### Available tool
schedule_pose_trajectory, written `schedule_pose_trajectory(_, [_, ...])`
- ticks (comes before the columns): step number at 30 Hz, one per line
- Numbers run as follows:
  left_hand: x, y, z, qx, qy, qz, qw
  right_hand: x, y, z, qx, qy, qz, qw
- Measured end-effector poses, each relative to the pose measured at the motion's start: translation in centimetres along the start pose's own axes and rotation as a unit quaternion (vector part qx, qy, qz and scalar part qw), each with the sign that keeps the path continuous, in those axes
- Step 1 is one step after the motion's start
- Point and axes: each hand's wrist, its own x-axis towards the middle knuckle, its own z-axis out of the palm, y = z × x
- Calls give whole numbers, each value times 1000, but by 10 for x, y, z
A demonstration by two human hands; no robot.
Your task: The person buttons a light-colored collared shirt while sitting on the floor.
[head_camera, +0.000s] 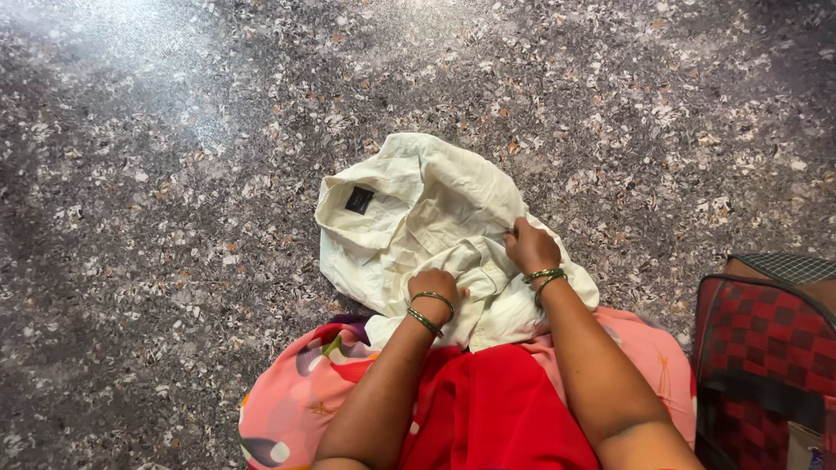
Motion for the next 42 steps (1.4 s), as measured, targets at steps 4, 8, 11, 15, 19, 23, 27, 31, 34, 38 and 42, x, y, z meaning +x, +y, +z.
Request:
schedule_pose_trajectory(4, [11, -9, 8, -60, 94, 18, 994, 24, 22, -9, 355, -193, 112, 908])
schedule_pose_trajectory(8, [6, -6, 3, -109, 254, 54, 960, 29, 50, -47, 723, -14, -66, 688])
schedule_pose_trajectory(11, [3, -7, -2, -115, 358, 92, 922, 22, 45, -71, 717, 54, -77, 691])
schedule_pose_trajectory(15, [6, -7, -2, -122, 327, 53, 936, 10, 10, -47, 392, 98, -149, 903])
schedule_pose_trajectory(19, [5, -1, -4, -119, 302, 53, 944, -12, -13, 16, 37, 175, -194, 965])
schedule_pose_trajectory(23, [-4, 5, -12, -178, 457, 176, 853, -5, -3, 23, 59, 116, -120, 984])
schedule_pose_trajectory(27, [-5, 16, -9, -413, 330, 246, 812, -2, -8, -5, 177, 15, -20, 984])
schedule_pose_trajectory(31, [9, 13, 3, -659, 128, 254, 697, -14, -25, -21, 436, 36, -49, 898])
schedule_pose_trajectory(34, [23, 4, 8, -767, 42, 263, 584, -31, -36, -28, 499, 19, -65, 864])
schedule_pose_trajectory(38, [36, 3, 25, -808, 21, 218, 547, -53, -52, -30, 516, 5, -131, 846])
schedule_pose_trajectory(42, [49, -3, 37, -783, 73, 212, 580, -57, -50, -40, 626, -143, -142, 753])
